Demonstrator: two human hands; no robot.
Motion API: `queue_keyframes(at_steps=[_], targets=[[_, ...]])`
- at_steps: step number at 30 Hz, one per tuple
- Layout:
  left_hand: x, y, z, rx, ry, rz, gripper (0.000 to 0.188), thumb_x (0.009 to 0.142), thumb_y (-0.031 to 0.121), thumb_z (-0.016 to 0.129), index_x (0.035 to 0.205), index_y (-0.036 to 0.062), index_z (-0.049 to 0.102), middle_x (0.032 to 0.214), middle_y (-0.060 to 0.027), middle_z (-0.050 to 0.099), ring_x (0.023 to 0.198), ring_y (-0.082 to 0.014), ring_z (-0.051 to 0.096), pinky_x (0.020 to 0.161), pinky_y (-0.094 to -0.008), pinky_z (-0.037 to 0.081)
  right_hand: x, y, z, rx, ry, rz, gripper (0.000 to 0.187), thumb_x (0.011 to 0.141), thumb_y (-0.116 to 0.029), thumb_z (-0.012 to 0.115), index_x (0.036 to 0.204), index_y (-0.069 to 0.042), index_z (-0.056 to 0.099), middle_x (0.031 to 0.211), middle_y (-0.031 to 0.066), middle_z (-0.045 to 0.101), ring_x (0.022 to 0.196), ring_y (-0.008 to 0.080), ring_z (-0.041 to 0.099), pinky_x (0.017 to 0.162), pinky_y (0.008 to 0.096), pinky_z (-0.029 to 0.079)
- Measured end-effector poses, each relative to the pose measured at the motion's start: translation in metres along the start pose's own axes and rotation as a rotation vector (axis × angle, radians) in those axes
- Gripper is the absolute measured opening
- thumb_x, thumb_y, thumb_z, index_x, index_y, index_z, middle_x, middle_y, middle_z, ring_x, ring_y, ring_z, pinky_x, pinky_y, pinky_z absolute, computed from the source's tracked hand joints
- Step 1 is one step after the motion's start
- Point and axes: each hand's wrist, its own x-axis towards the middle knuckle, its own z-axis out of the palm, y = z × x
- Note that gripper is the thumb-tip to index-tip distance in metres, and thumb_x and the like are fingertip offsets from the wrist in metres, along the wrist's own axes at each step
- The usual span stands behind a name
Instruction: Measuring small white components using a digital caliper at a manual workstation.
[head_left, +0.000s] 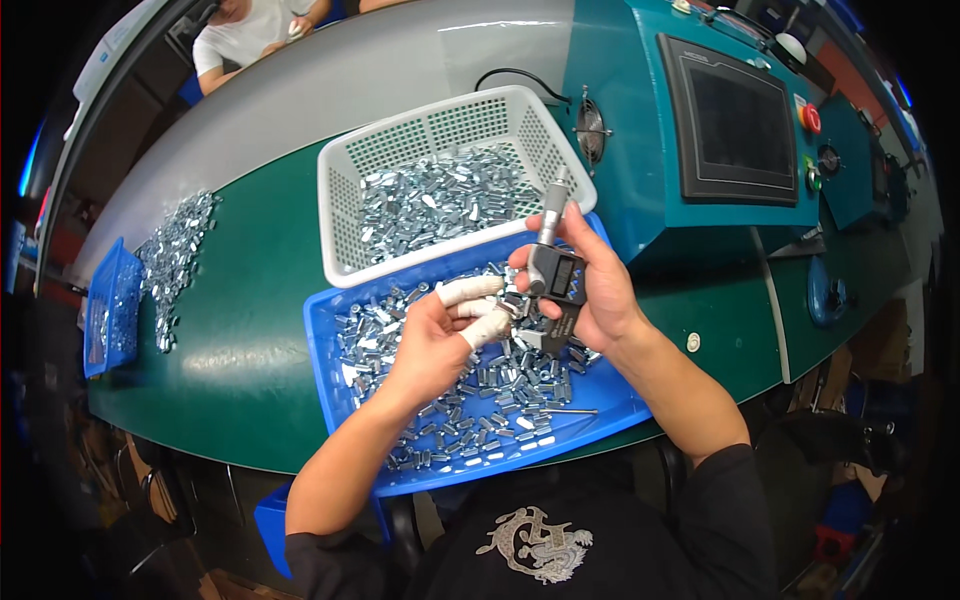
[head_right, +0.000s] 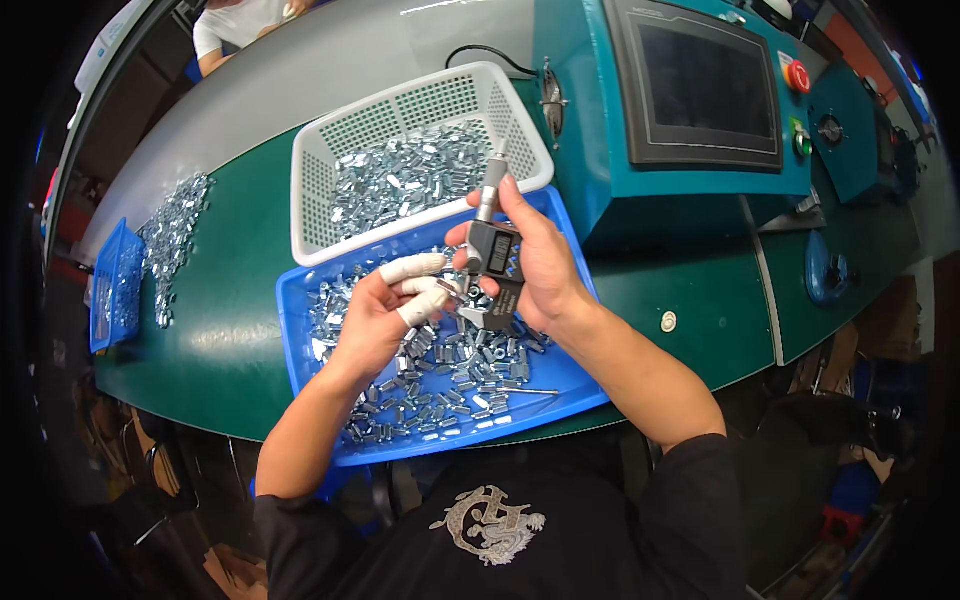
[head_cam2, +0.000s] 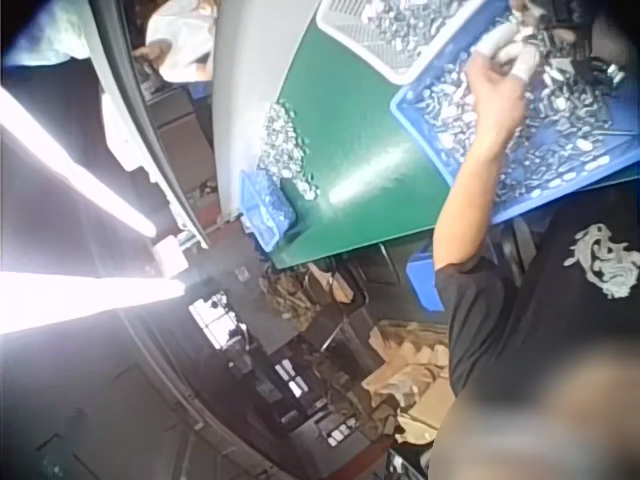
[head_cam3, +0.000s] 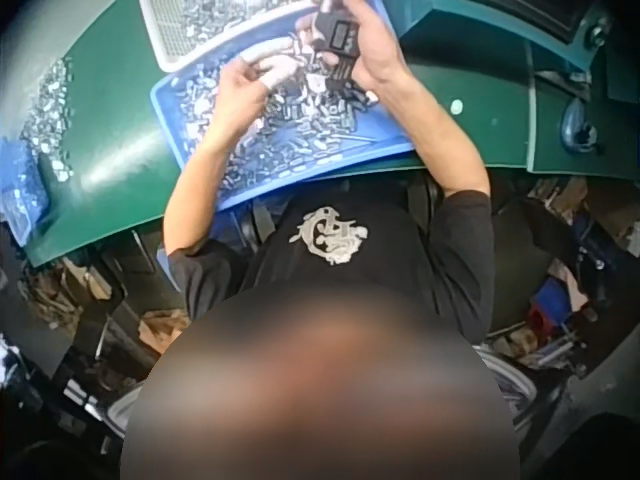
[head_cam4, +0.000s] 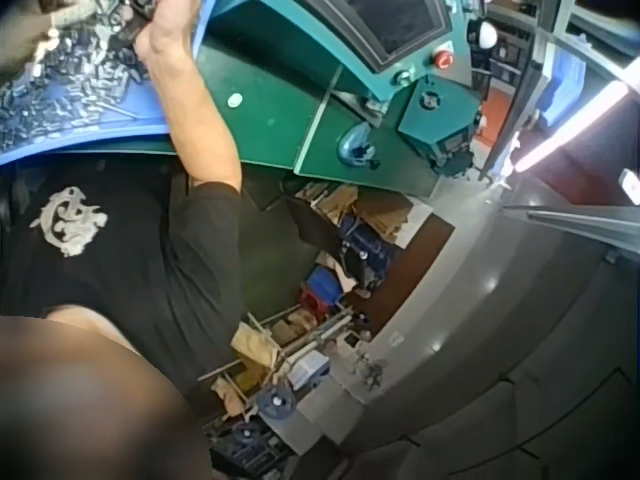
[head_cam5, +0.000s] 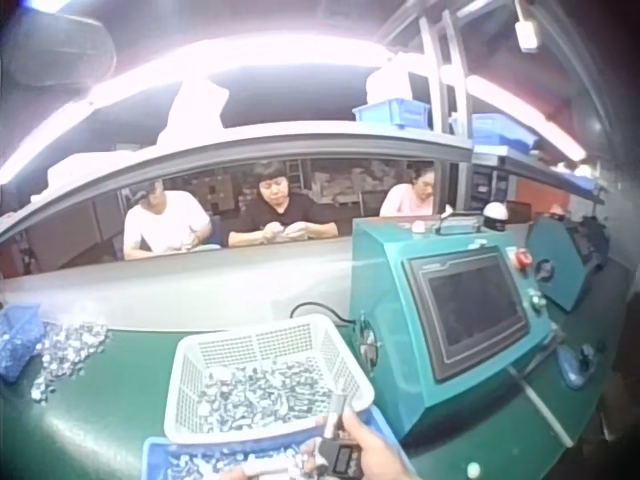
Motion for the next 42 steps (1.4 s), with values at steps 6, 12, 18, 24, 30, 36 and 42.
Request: queue_keyframes(at_steps=[6,12,18,24,30,36,42], targets=[[0.0,-0.003,-0.001,-0.041,-0.047,-0.034,0.026,0.086,0.007,0.064,0.11,-0.0021,0.061,0.096,-0.009,0.067,0.085,-0.0151,0.065,0.076,-0.028,0.054,0.001,0.001,-0.001,0.026,-0.031,-0.022,0.049,0.097,-0.048,0.035,0.121,-0.006,0.046,0.088,0.0118,0.062,0.074,0.0165,0.063,0.041,0.0212,0.043],[0.001,0.0,0.0,-0.054,-0.076,-0.052,0.021,0.086,0.008,0.063,0.106,-0.0001,0.062,0.093,-0.0085,0.067,0.082,-0.0161,0.066,0.074,-0.0287,0.055,0.002,0.001,-0.005,0.05,-0.057,-0.018,0.05,0.098,-0.045,0.034,0.129,-0.005,0.041,0.089,0.0121,0.062,0.074,0.017,0.063,0.042,0.0217,0.044],[-0.002,0.005,0.0,-0.059,-0.094,-0.058,0.023,0.086,0.006,0.063,0.108,-0.0021,0.061,0.094,-0.0103,0.066,0.081,-0.0178,0.066,0.073,-0.0294,0.056,0.002,0.001,-0.005,0.046,-0.082,-0.013,0.049,0.099,-0.043,0.034,0.129,-0.005,0.04,0.089,0.0123,0.062,0.075,0.0171,0.063,0.042,0.0217,0.044],[-0.001,0.003,0.003,-0.065,-0.084,-0.088,0.023,0.087,0.002,0.061,0.109,-0.0025,0.06,0.095,-0.0111,0.065,0.079,-0.0185,0.066,0.071,-0.0296,0.057,-0.002,-0.003,-0.001,0.01,-0.037,-0.034,0.039,0.097,-0.043,0.041,0.111,-0.007,0.045,0.087,0.0125,0.062,0.071,0.0154,0.063,0.04,0.0203,0.043],[-0.001,0.005,0.002,-0.066,-0.081,-0.109,0.022,0.086,0.002,0.062,0.108,-0.0023,0.06,0.095,-0.0102,0.065,0.078,-0.0175,0.066,0.069,-0.0286,0.057,-0.001,-0.002,-0.001,-0.013,-0.03,-0.016,0.036,0.098,-0.043,0.04,0.106,-0.009,0.046,0.087,0.0117,0.062,0.071,0.015,0.063,0.039,0.0207,0.043],[-0.002,0.003,0.001,-0.063,-0.088,-0.096,0.023,0.086,0.002,0.062,0.109,-0.002,0.06,0.094,-0.0094,0.066,0.077,-0.0165,0.066,0.068,-0.0278,0.057,0.0,0.0,-0.001,-0.029,-0.057,-0.03,0.04,0.098,-0.044,0.038,0.112,-0.007,0.046,0.088,0.0121,0.061,0.072,0.015,0.063,0.04,0.0208,0.043],[-0.003,0.003,0.003,-0.051,-0.076,-0.083,0.024,0.086,0.001,0.062,0.11,-0.0018,0.06,0.094,-0.0096,0.065,0.077,-0.016,0.065,0.068,-0.0275,0.057,-0.001,0.0,-0.001,-0.024,-0.051,-0.025,0.04,0.098,-0.044,0.038,0.112,-0.007,0.046,0.088,0.0119,0.061,0.071,0.0145,0.063,0.04,0.0205,0.043]])
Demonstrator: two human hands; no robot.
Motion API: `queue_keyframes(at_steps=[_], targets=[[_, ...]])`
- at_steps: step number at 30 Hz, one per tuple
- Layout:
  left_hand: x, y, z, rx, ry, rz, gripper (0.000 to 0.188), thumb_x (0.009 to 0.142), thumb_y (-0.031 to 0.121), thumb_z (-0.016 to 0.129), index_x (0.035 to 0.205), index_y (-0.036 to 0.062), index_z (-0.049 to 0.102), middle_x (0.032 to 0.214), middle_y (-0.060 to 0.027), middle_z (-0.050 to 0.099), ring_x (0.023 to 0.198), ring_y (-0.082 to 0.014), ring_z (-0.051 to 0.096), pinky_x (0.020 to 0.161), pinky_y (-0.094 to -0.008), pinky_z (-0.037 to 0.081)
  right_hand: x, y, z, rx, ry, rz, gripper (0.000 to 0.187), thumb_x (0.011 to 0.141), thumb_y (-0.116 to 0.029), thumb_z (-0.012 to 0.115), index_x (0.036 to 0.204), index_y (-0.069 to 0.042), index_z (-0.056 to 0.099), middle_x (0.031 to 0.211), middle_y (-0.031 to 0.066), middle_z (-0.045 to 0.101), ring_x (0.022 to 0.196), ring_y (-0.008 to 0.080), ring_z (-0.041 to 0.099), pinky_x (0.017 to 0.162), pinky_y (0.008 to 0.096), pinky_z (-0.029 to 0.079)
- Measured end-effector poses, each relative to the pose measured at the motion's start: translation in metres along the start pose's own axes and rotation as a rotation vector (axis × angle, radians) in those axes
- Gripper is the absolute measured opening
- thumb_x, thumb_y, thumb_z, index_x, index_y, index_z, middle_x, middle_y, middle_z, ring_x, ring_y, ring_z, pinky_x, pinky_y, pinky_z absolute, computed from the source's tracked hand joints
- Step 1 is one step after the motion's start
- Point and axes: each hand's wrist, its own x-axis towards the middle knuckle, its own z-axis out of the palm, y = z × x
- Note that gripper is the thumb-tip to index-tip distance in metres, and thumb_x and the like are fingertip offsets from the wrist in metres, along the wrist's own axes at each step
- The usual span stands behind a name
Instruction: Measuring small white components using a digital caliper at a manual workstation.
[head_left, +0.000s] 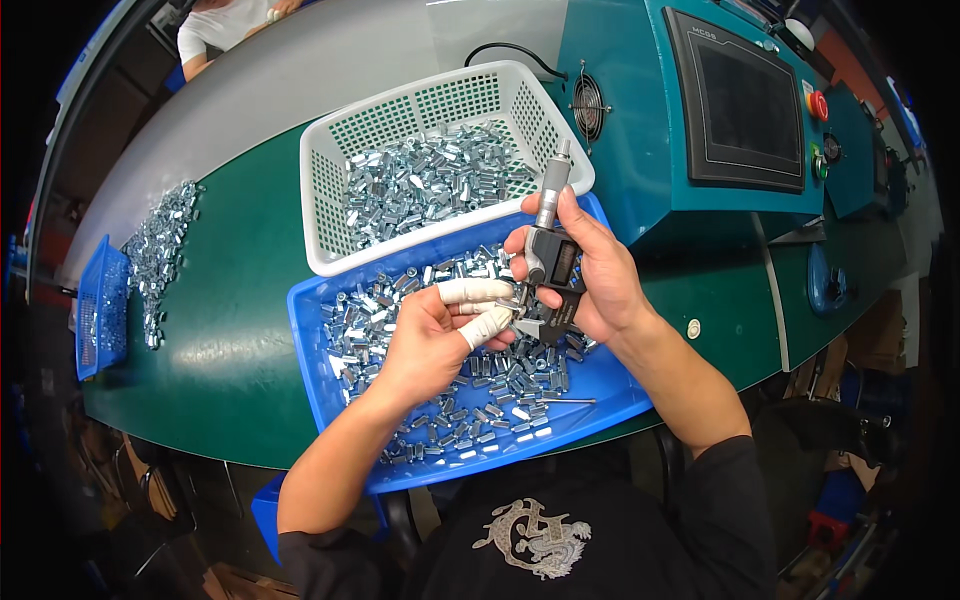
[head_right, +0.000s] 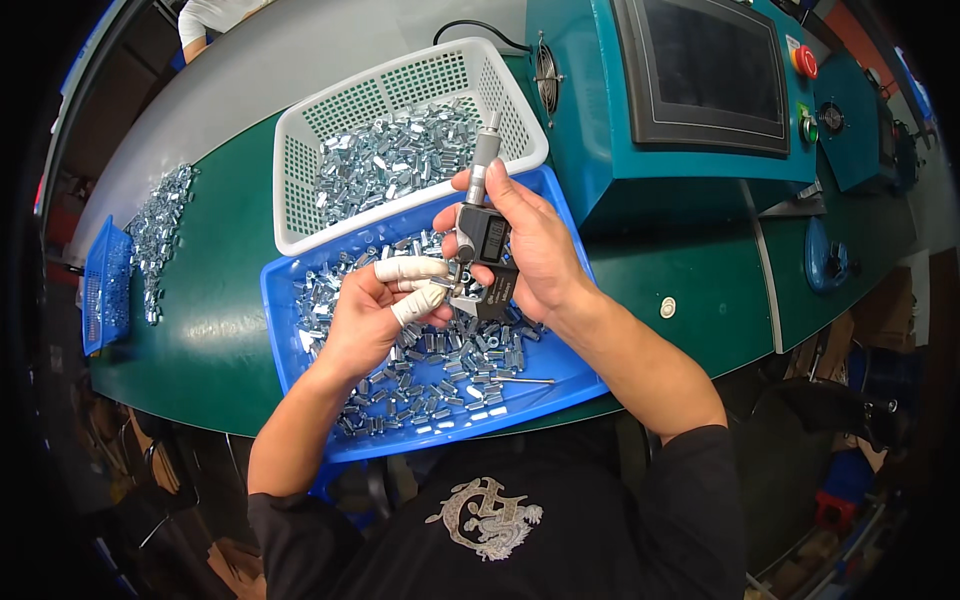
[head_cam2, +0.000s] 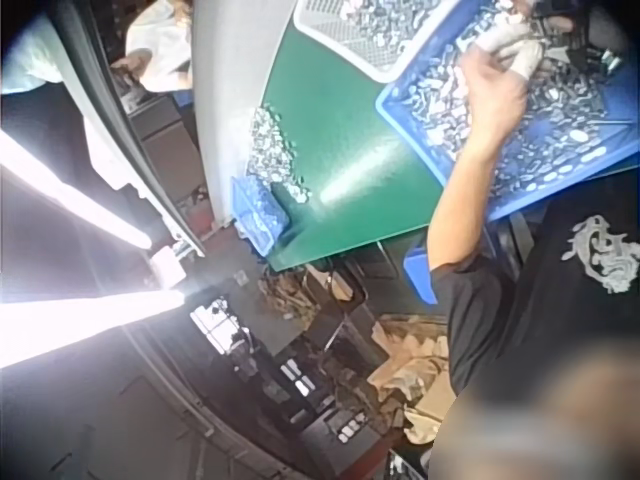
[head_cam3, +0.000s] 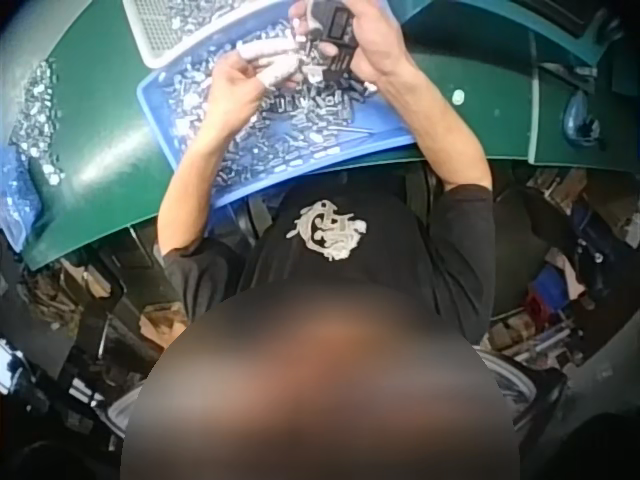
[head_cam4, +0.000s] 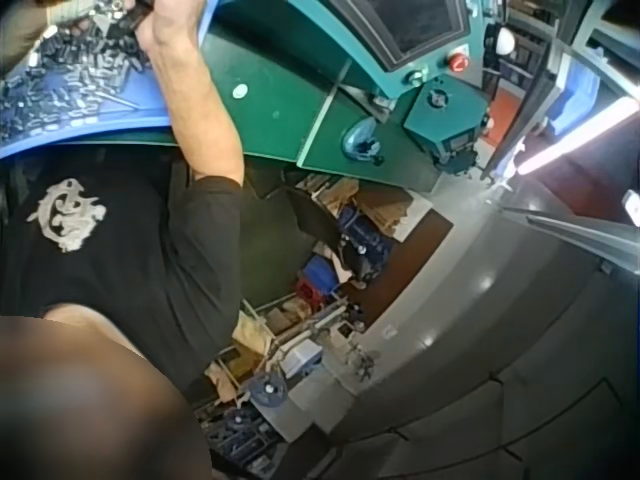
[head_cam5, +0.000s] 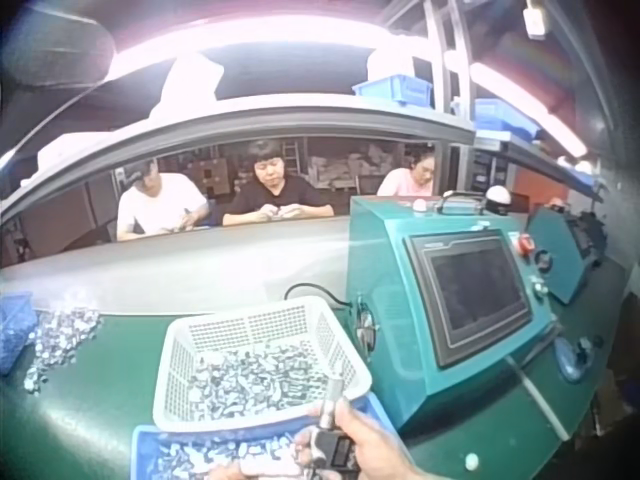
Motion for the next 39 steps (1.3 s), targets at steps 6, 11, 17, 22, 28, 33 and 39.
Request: queue_keyframes(at_steps=[6,11,17,22,28,33,39], targets=[[0.0,0.0,0.0,0.005,-0.005,0.003,0.024,0.086,0.001,0.061,0.11,-0.002,0.059,0.094,-0.0096,0.065,0.077,-0.0159,0.065,0.068,-0.0271,0.056,-0.001,-0.001,0.001,-0.024,0.012,0.0,0.035,0.097,-0.044,0.04,0.105,-0.01,0.047,0.086,0.0102,0.062,0.07,0.0138,0.063,0.038,0.02,0.041],[0.0,0.0,0.0,-0.002,-0.002,-0.004,0.025,0.086,0.001,0.061,0.111,-0.0019,0.059,0.094,-0.01,0.065,0.077,-0.0162,0.065,0.068,-0.0273,0.056,-0.001,-0.001,0.001,-0.02,0.013,0.003,0.036,0.097,-0.044,0.04,0.106,-0.01,0.047,0.086,0.01,0.062,0.07,0.0137,0.063,0.038,0.0198,0.041],[0.0,-0.002,-0.002,0.011,0.001,0.013,0.024,0.086,0.002,0.062,0.109,-0.0016,0.06,0.094,-0.0086,0.066,0.078,-0.0158,0.065,0.069,-0.028,0.056,0.0,-0.001,-0.001,0.021,0.016,0.027,0.04,0.098,-0.045,0.038,0.11,-0.009,0.048,0.086,0.0113,0.062,0.07,0.0142,0.063,0.039,0.0199,0.042],[0.002,-0.004,-0.003,0.08,0.009,0.044,0.022,0.084,0.003,0.065,0.106,-0.0005,0.062,0.092,-0.0063,0.066,0.077,-0.013,0.064,0.068,-0.0259,0.054,0.0,-0.001,0.0,-0.024,0.033,0.026,0.042,0.098,-0.045,0.038,0.112,-0.006,0.049,0.087,0.0126,0.062,0.068,0.0134,0.063,0.039,0.0198,0.042],[0.004,-0.006,-0.01,0.202,0.046,0.073,0.019,0.082,0.003,0.068,0.1,0.0001,0.064,0.089,-0.004,0.066,0.076,-0.0089,0.061,0.067,-0.0232,0.051,-0.003,-0.002,0.001,-0.037,-0.014,0.022,0.043,0.098,-0.044,0.037,0.112,-0.006,0.05,0.087,0.0121,0.062,0.068,0.0125,0.063,0.039,0.0196,0.041],[0.011,0.01,-0.023,0.233,0.354,0.282,0.024,0.085,0.006,0.065,0.108,0.0002,0.061,0.098,-0.0071,0.065,0.08,-0.0101,0.06,0.062,-0.0235,0.052,-0.001,-0.003,-0.002,-0.025,0.001,0.021,0.043,0.098,-0.044,0.037,0.112,-0.005,0.05,0.087,0.0122,0.062,0.068,0.0131,0.063,0.039,0.0197,0.041],[0.018,0.01,-0.039,0.419,0.489,0.433,0.031,0.081,0.007,0.07,0.11,0.0014,0.061,0.096,-0.0089,0.065,0.072,-0.0093,0.056,0.06,-0.0227,0.05,-0.002,-0.003,-0.001,-0.034,-0.015,0.036,0.043,0.098,-0.044,0.037,0.112,-0.005,0.05,0.087,0.0123,0.062,0.068,0.0136,0.064,0.039,0.0199,0.042]])
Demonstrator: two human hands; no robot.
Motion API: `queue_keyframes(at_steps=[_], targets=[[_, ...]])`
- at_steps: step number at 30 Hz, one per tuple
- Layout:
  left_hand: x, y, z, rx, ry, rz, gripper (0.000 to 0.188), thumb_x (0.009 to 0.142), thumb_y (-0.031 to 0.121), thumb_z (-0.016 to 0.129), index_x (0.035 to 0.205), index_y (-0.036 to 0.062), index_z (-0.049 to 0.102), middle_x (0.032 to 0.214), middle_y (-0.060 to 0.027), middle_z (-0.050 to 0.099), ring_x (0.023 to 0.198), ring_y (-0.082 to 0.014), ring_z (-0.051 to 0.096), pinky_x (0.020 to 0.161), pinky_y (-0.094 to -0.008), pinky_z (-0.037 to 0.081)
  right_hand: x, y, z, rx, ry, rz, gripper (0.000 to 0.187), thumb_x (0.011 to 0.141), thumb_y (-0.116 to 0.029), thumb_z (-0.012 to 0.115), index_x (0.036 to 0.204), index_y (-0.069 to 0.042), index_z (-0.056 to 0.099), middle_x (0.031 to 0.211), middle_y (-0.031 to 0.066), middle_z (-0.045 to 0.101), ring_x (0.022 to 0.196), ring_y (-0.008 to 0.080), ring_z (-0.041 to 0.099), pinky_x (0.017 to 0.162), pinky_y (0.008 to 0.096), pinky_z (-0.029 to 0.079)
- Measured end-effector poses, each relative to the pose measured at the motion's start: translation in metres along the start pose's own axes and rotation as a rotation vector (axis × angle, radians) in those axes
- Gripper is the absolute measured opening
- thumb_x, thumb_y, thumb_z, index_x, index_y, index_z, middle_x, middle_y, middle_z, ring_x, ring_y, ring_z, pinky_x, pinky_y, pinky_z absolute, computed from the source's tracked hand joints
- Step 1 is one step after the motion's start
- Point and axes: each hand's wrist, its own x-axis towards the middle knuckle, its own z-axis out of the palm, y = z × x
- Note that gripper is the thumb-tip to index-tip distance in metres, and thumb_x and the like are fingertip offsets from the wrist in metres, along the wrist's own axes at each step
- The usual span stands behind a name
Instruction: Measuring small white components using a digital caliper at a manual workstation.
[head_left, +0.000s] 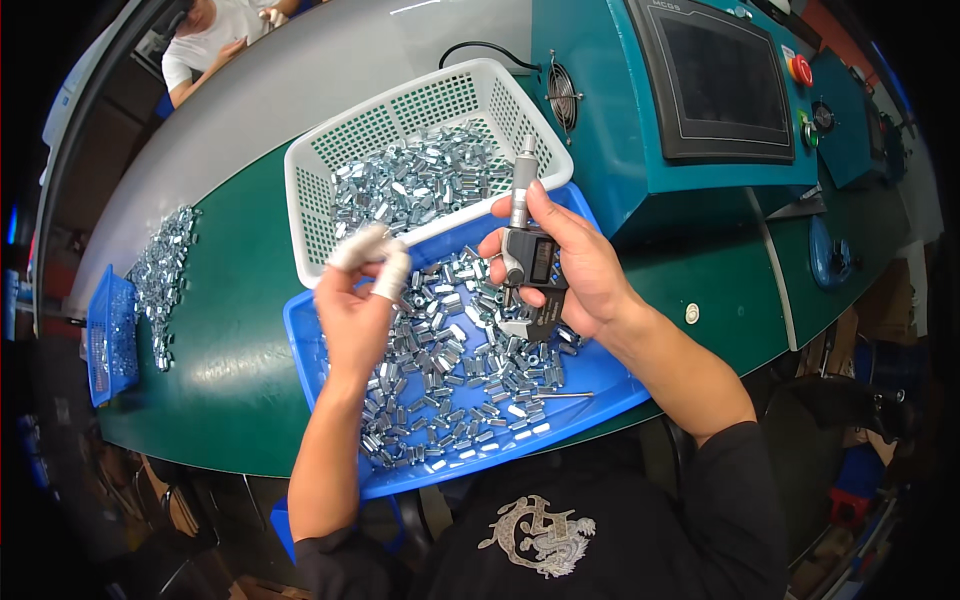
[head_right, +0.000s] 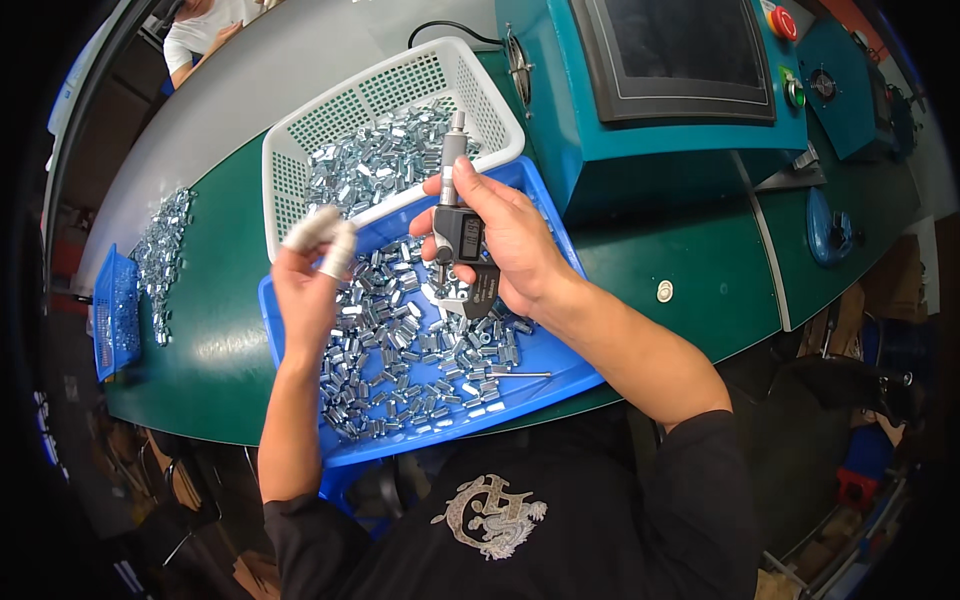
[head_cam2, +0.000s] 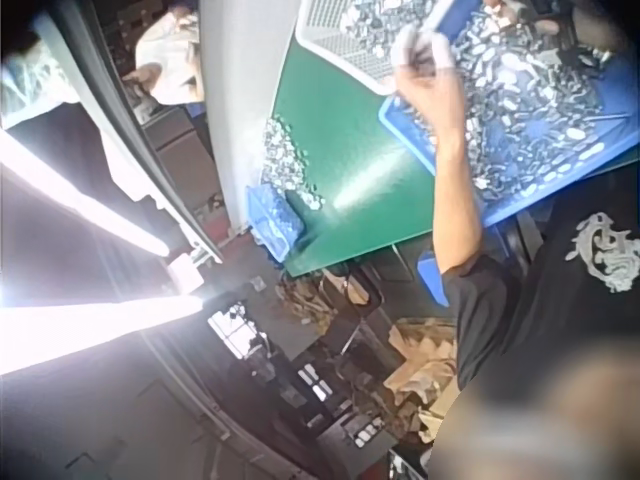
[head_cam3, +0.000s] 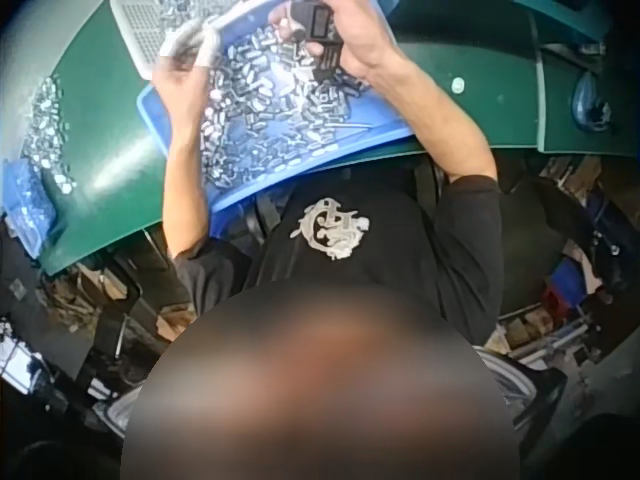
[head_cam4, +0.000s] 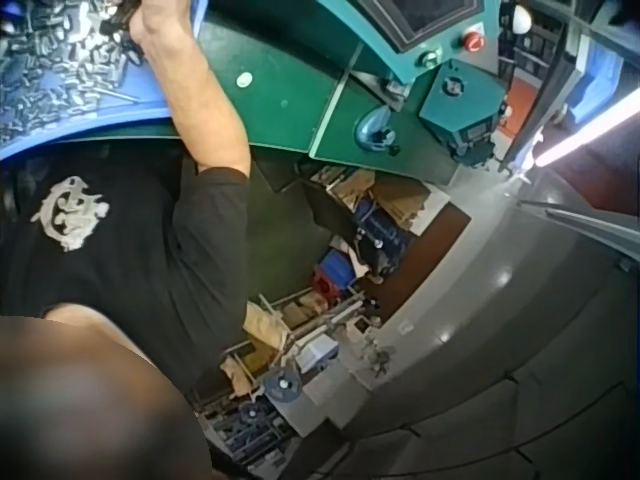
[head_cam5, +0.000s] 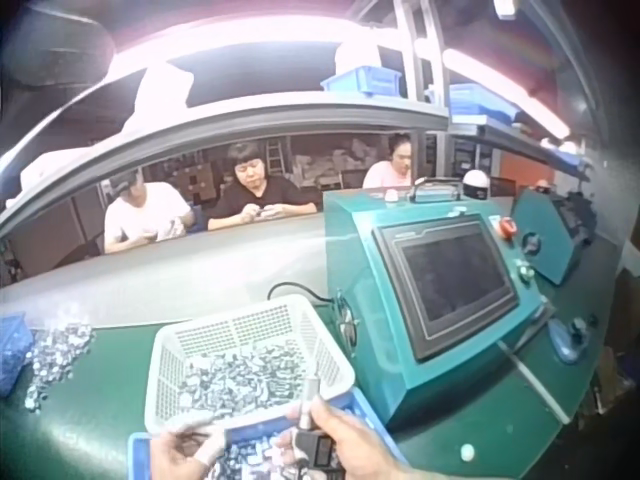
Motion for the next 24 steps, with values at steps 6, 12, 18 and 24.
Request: queue_keyframes(at_steps=[6,12,18,24], targets=[[-0.022,-0.006,0.016,0.805,-0.314,0.388,0.013,0.07,0.009,0.072,0.083,0.0079,0.069,0.074,-0.0083,0.059,0.071,-0.0256,0.058,0.062,-0.0371,0.048,0.0,0.002,0.0,0.012,0.019,0.007,0.042,0.098,-0.043,0.038,0.112,-0.005,0.049,0.087,0.0121,0.062,0.07,0.0143,0.064,0.039,0.02,0.043],[-0.024,-0.005,0.018,1.046,-0.455,0.29,0.012,0.069,0.016,0.07,0.079,0.0079,0.07,0.078,-0.0106,0.06,0.081,-0.028,0.057,0.073,-0.0397,0.045,0.0,0.002,0.002,0.0,0.012,0.008,0.041,0.098,-0.043,0.038,0.112,-0.006,0.05,0.087,0.0112,0.063,0.071,0.0141,0.064,0.039,0.0198,0.043],[-0.028,-0.011,0.018,1.044,-0.34,0.427,0.011,0.069,0.012,0.07,0.078,0.0061,0.067,0.073,-0.0088,0.058,0.073,-0.0287,0.056,0.068,-0.0413,0.042,-0.003,0.0,0.005,-0.005,0.039,0.013,0.042,0.097,-0.044,0.04,0.113,-0.005,0.048,0.086,0.0108,0.063,0.07,0.0139,0.063,0.039,0.0193,0.042],[-0.026,0.002,0.018,0.241,-0.405,-0.13,0.017,0.081,0.014,0.07,0.093,0.0029,0.064,0.081,0.0004,0.061,0.071,-0.0113,0.054,0.067,-0.0262,0.044,-0.002,0.003,0.003,-0.01,0.048,0.009,0.043,0.098,-0.045,0.038,0.113,-0.005,0.048,0.086,0.0108,0.062,0.07,0.0141,0.063,0.038,0.0195,0.042]])
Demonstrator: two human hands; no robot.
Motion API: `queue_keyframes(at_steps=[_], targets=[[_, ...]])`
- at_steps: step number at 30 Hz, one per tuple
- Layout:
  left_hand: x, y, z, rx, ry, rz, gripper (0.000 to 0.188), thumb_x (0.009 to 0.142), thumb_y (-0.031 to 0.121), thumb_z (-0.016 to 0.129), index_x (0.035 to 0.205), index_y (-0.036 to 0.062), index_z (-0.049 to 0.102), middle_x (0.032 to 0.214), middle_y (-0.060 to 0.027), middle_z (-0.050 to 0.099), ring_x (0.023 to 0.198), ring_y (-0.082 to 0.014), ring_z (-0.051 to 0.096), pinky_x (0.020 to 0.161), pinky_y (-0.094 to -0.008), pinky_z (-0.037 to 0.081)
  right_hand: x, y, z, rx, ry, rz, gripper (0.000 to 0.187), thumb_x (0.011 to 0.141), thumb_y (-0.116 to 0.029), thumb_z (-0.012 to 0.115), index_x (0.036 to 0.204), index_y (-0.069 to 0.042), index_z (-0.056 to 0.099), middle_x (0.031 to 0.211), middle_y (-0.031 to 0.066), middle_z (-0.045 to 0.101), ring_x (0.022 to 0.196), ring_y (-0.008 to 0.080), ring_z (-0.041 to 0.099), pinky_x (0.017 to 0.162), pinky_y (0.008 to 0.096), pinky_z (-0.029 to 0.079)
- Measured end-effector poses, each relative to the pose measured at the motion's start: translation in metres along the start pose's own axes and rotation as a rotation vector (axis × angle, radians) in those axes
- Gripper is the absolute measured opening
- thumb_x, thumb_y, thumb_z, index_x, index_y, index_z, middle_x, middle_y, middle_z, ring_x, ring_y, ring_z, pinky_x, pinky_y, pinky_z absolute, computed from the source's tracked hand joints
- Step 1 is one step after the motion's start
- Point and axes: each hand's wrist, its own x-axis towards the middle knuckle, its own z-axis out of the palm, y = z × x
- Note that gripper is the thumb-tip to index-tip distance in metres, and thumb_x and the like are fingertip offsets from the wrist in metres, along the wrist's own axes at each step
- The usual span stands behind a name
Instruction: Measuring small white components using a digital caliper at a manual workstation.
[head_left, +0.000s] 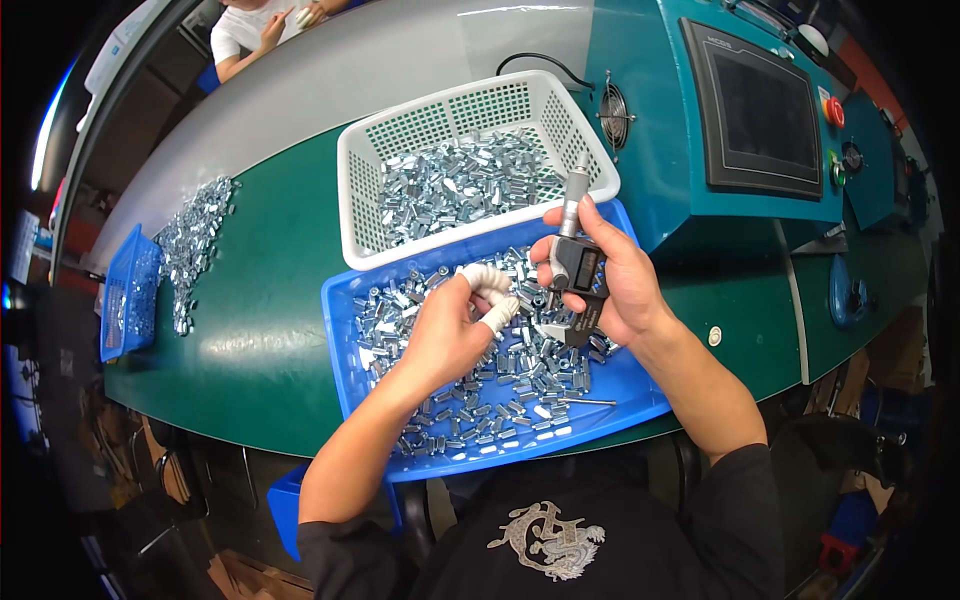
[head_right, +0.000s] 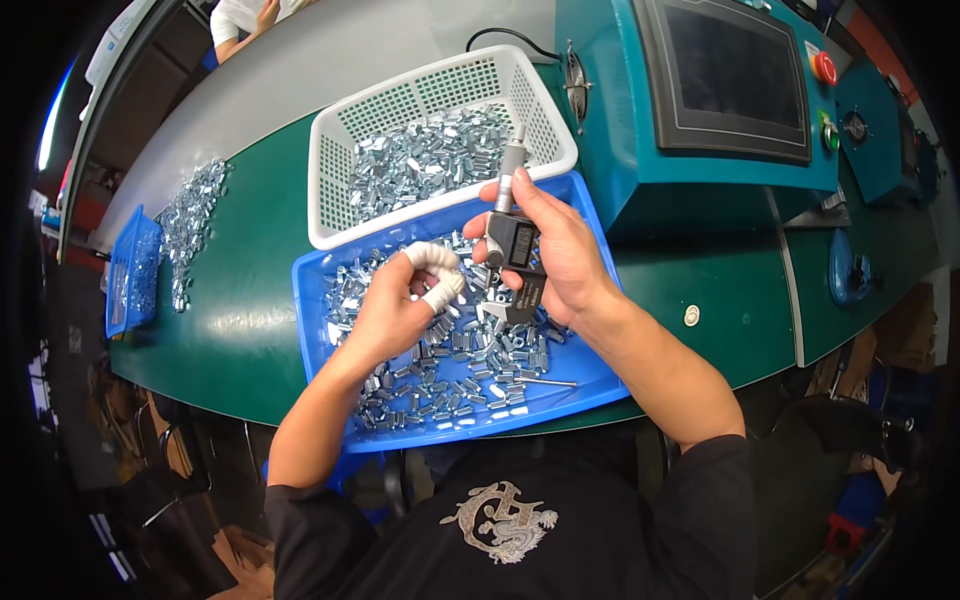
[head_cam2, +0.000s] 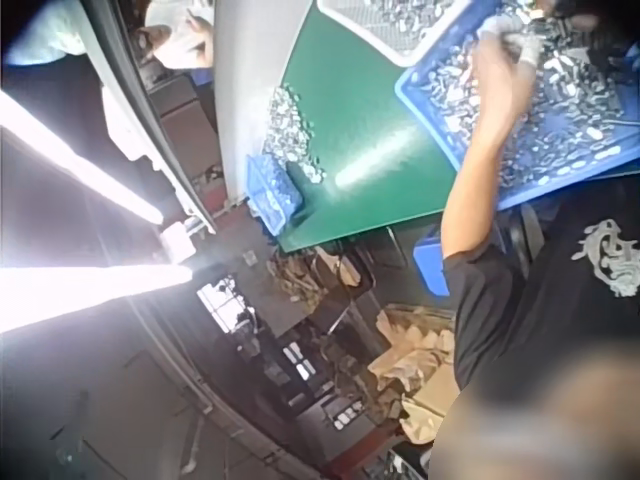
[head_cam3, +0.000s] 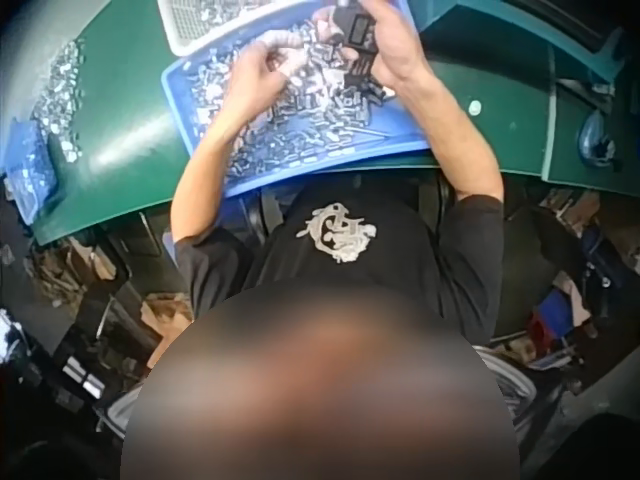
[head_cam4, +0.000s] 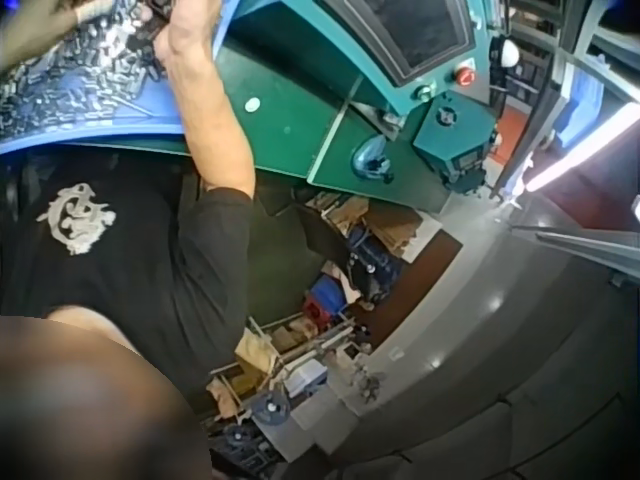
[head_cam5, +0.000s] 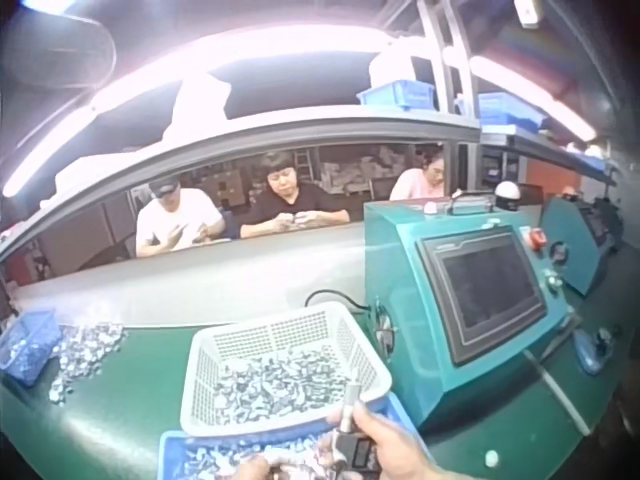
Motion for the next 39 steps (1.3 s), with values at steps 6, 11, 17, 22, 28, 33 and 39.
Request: queue_keyframes(at_steps=[6,11,17,22,28,33,39], targets=[[-0.004,0.009,0.007,-0.416,-0.095,-0.067,0.021,0.089,0.008,0.061,0.108,-0.0008,0.062,0.093,-0.0036,0.066,0.082,-0.0082,0.059,0.072,-0.0218,0.047,0.003,0.001,-0.006,0.072,-0.036,-0.004,0.048,0.097,-0.048,0.035,0.112,-0.005,0.051,0.086,0.0129,0.062,0.07,0.0153,0.064,0.039,0.0201,0.043],[-0.006,0.013,0.005,-0.631,-0.14,-0.135,0.023,0.087,0.009,0.063,0.108,-0.0004,0.061,0.097,-0.0098,0.067,0.085,-0.0167,0.065,0.072,-0.0276,0.053,0.005,0.001,-0.006,0.101,-0.038,-0.041,0.051,0.098,-0.048,0.033,0.122,-0.004,0.044,0.088,0.015,0.062,0.071,0.0164,0.064,0.041,0.0214,0.044],[-0.006,0.014,0.004,-0.719,-0.162,-0.177,0.025,0.086,0.008,0.063,0.11,-0.0021,0.059,0.098,-0.0118,0.066,0.086,-0.0189,0.066,0.074,-0.029,0.056,0.005,0.001,-0.008,0.125,-0.041,-0.048,0.052,0.099,-0.046,0.031,0.127,-0.004,0.041,0.09,0.0148,0.062,0.072,0.0164,0.064,0.041,0.0214,0.044],[-0.005,0.014,0.004,-0.696,-0.194,-0.181,0.025,0.086,0.007,0.063,0.109,-0.0021,0.059,0.097,-0.0126,0.066,0.085,-0.0192,0.066,0.075,-0.0294,0.056,0.005,0.001,-0.009,0.124,-0.053,-0.041,0.052,0.099,-0.045,0.031,0.128,-0.004,0.041,0.09,0.0142,0.062,0.072,0.0162,0.063,0.04,0.021,0.044],[-0.006,0.017,0.006,-0.725,-0.182,-0.175,0.024,0.087,0.005,0.061,0.11,-0.0016,0.059,0.096,-0.0107,0.066,0.086,-0.0185,0.065,0.076,-0.0289,0.056,0.005,0.001,-0.009,0.132,-0.059,-0.05,0.045,0.099,-0.043,0.033,0.119,-0.005,0.045,0.089,0.0137,0.061,0.072,0.0154,0.063,0.04,0.0207,0.045],[-0.006,0.015,0.006,-0.72,-0.179,-0.177,0.024,0.087,0.006,0.062,0.11,-0.0017,0.059,0.097,-0.0115,0.066,0.086,-0.0187,0.066,0.076,-0.0294,0.056,0.004,-0.001,-0.006,0.08,-0.05,-0.066,0.035,0.098,-0.042,0.038,0.107,-0.009,0.047,0.088,0.0131,0.061,0.071,0.0143,0.064,0.038,0.0196,0.043],[-0.006,0.013,0.006,-0.715,-0.183,-0.167,0.025,0.086,0.008,0.063,0.109,-0.0009,0.06,0.097,-0.0119,0.067,0.085,-0.0185,0.066,0.075,-0.0299,0.056,0.003,-0.002,-0.006,0.056,-0.032,-0.065,0.034,0.098,-0.043,0.038,0.105,-0.01,0.047,0.087,0.0126,0.061,0.071,0.0138,0.064,0.038,0.0193,0.042]])
